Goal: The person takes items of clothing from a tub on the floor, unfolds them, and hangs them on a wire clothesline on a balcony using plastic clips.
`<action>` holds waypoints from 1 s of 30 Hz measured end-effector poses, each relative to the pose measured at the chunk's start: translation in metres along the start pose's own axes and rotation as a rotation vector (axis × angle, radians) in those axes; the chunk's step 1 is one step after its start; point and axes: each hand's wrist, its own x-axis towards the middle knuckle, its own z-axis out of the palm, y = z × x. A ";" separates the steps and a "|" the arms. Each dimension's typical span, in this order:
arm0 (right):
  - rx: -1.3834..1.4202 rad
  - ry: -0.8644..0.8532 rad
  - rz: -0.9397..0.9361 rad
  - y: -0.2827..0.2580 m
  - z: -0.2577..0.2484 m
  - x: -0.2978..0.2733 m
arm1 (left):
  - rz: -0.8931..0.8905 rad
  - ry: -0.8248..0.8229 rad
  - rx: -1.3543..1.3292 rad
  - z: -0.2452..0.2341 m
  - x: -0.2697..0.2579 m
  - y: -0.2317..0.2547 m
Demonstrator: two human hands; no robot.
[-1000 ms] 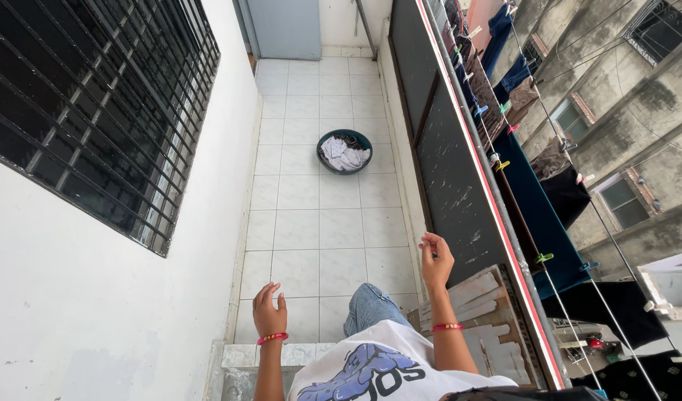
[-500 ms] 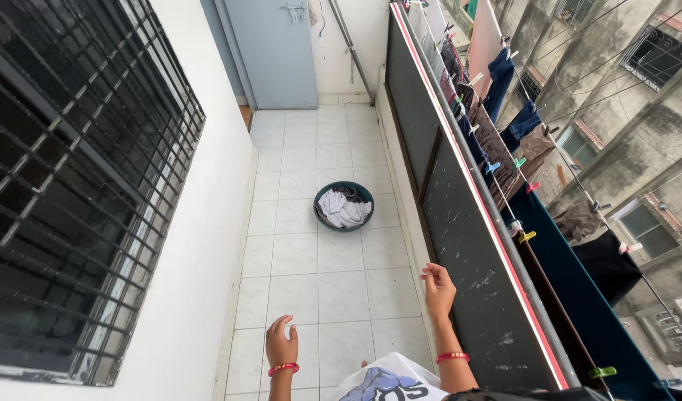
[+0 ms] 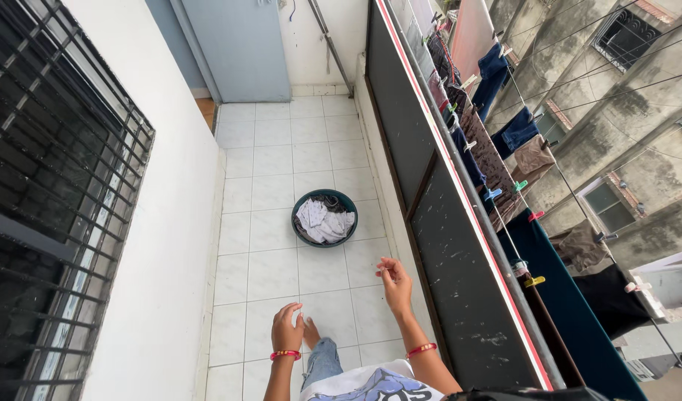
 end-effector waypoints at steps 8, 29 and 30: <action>0.023 0.051 0.055 0.032 0.078 0.135 | 0.087 -0.007 -0.007 0.015 0.199 -0.017; -0.273 0.265 0.033 0.061 0.184 0.373 | 0.121 -0.297 -0.007 0.085 0.529 -0.014; -0.305 0.308 -0.010 0.055 0.183 0.376 | 0.176 -0.337 0.002 0.091 0.534 -0.007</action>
